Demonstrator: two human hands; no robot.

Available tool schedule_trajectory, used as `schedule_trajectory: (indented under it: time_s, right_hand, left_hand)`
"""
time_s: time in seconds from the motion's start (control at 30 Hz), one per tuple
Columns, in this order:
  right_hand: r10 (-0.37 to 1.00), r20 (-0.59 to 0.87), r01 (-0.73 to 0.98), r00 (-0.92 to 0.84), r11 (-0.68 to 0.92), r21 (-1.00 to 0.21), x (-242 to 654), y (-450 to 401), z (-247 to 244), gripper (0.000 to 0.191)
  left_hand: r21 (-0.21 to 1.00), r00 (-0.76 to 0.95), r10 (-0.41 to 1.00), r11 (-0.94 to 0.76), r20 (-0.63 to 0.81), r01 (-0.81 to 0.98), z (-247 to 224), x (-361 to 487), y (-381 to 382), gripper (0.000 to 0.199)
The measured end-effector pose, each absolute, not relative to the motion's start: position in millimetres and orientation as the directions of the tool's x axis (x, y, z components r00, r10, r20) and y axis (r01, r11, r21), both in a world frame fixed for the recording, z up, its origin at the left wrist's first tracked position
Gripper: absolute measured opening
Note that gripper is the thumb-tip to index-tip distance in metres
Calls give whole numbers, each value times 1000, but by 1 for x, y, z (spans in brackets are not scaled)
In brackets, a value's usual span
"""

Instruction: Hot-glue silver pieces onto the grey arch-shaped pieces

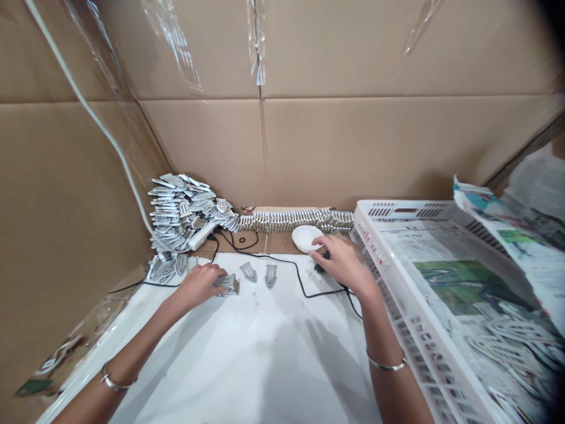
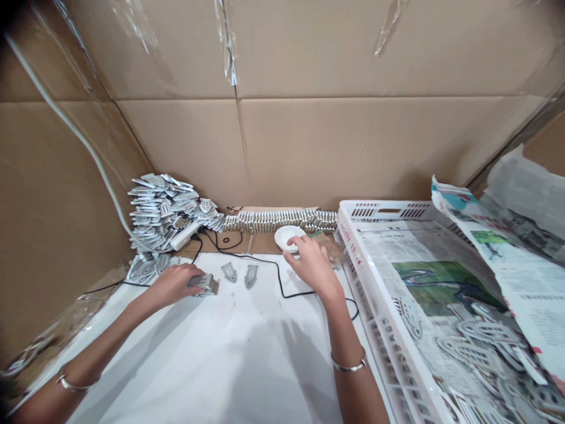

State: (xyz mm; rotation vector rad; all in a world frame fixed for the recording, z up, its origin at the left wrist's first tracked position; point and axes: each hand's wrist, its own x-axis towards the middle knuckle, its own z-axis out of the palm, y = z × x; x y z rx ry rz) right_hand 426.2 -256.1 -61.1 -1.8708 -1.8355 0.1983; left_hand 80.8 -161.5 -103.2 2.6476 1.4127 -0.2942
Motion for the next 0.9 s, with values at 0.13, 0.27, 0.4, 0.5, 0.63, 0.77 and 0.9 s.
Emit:
schedule_trajectory:
  time_s: [0.13, 0.27, 0.4, 0.5, 0.63, 0.77, 0.9]
  right_hand:
    - [969, 233, 895, 76, 37, -445, 426, -257, -60, 21]
    - [974, 210, 894, 79, 25, -448, 426, -256, -60, 21]
    - [973, 218, 893, 77, 30, -449, 427, -256, -61, 21]
    - [971, 227, 891, 75, 37, -452, 427, -256, -62, 21]
    - [970, 233, 893, 73, 40, -449, 428, -256, -62, 21]
    - [974, 214, 895, 72, 32, -444, 428, -256, -60, 21]
    - [977, 200, 894, 75, 22, -447, 427, -257, -59, 21]
  left_hand:
    - [15, 545, 805, -557, -234, 830, -102, 80, -161, 31]
    - [18, 548, 803, -560, -237, 828, -104, 79, -161, 30]
    - [22, 545, 804, -556, -237, 831, -108, 80, -163, 29]
    - [14, 536, 810, -549, -238, 836, -110, 81, -163, 27]
    - [10, 535, 811, -549, -237, 836, -113, 81, -162, 27]
    - [10, 544, 810, -555, -221, 831, -115, 81, -161, 28]
    - [-10, 553, 799, -571, -237, 821, -116, 82, -161, 30]
